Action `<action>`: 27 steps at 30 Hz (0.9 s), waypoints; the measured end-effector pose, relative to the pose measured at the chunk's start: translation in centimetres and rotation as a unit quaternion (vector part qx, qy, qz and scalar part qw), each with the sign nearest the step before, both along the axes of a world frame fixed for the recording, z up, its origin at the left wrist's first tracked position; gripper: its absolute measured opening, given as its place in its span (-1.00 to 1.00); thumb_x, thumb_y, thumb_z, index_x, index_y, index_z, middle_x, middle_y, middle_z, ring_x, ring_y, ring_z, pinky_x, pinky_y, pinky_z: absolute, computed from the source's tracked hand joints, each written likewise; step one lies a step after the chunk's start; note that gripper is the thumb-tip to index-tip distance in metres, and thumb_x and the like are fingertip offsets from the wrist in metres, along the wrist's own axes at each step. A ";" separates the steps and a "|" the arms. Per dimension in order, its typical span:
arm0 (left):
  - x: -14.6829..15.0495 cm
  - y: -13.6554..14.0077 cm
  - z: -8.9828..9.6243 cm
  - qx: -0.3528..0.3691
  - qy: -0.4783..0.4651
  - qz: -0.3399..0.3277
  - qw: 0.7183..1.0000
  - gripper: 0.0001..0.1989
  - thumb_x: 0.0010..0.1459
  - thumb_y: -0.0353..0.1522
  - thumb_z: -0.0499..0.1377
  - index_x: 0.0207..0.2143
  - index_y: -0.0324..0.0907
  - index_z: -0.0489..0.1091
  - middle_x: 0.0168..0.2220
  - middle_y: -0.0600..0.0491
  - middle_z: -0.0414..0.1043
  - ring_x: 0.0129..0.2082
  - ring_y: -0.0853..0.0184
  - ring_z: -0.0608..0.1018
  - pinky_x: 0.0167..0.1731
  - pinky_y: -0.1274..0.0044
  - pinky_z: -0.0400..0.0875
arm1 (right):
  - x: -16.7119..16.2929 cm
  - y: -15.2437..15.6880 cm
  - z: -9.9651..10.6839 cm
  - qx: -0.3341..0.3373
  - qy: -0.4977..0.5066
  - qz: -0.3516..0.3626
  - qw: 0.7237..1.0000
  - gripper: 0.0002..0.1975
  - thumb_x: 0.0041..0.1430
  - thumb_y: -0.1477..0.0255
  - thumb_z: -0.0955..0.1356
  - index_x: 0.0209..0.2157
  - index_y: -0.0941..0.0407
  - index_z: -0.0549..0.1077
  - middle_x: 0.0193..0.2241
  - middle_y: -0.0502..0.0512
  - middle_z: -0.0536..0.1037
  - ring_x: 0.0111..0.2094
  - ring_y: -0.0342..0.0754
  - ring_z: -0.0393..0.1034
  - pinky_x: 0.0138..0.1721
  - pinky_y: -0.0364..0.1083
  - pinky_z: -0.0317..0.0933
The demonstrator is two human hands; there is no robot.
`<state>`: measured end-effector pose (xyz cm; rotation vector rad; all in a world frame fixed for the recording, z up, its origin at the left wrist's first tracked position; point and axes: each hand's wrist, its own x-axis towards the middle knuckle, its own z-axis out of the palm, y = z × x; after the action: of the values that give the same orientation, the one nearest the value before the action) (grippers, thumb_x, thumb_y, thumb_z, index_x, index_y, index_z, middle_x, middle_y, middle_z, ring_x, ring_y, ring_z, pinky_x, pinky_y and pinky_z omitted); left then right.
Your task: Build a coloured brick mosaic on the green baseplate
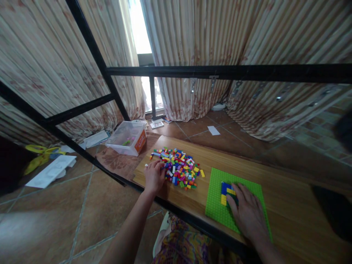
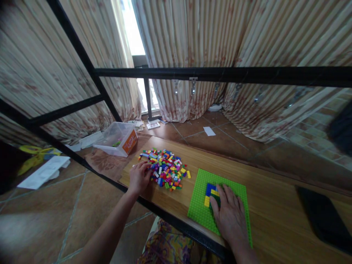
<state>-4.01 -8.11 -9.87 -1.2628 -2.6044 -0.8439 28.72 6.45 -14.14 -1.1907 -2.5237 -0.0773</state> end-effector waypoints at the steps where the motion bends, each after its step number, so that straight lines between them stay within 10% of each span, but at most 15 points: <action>1: 0.1 0.3 0.1 0.005 -0.004 -0.001 1.000 -0.82 0.16 -0.37 0.14 -0.20 -0.13 0.49 -0.02 -0.06 0.47 0.01 0.11 0.44 0.05 0.22 0.22 | 0.0 0.0 0.0 0.001 0.001 0.000 1.000 -0.41 0.31 0.10 0.05 0.18 0.17 0.23 0.17 0.29 0.31 0.20 0.18 0.14 0.16 0.21 0.04; 27: -1.1 1.5 0.8 0.036 0.041 -0.082 0.995 -0.50 0.10 -0.48 0.10 0.12 -0.12 0.28 -0.01 -0.08 0.40 0.01 0.15 0.42 0.03 0.35 0.33 | -0.2 -0.1 0.2 -0.017 0.016 -0.001 1.000 -0.44 0.31 0.13 0.09 0.20 0.13 0.22 0.18 0.28 0.30 0.21 0.17 0.13 0.17 0.22 0.00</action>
<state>-5.08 -6.62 -9.04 -1.4734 -2.4098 -0.8837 28.49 6.34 -13.95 -1.1968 -2.5058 -0.0163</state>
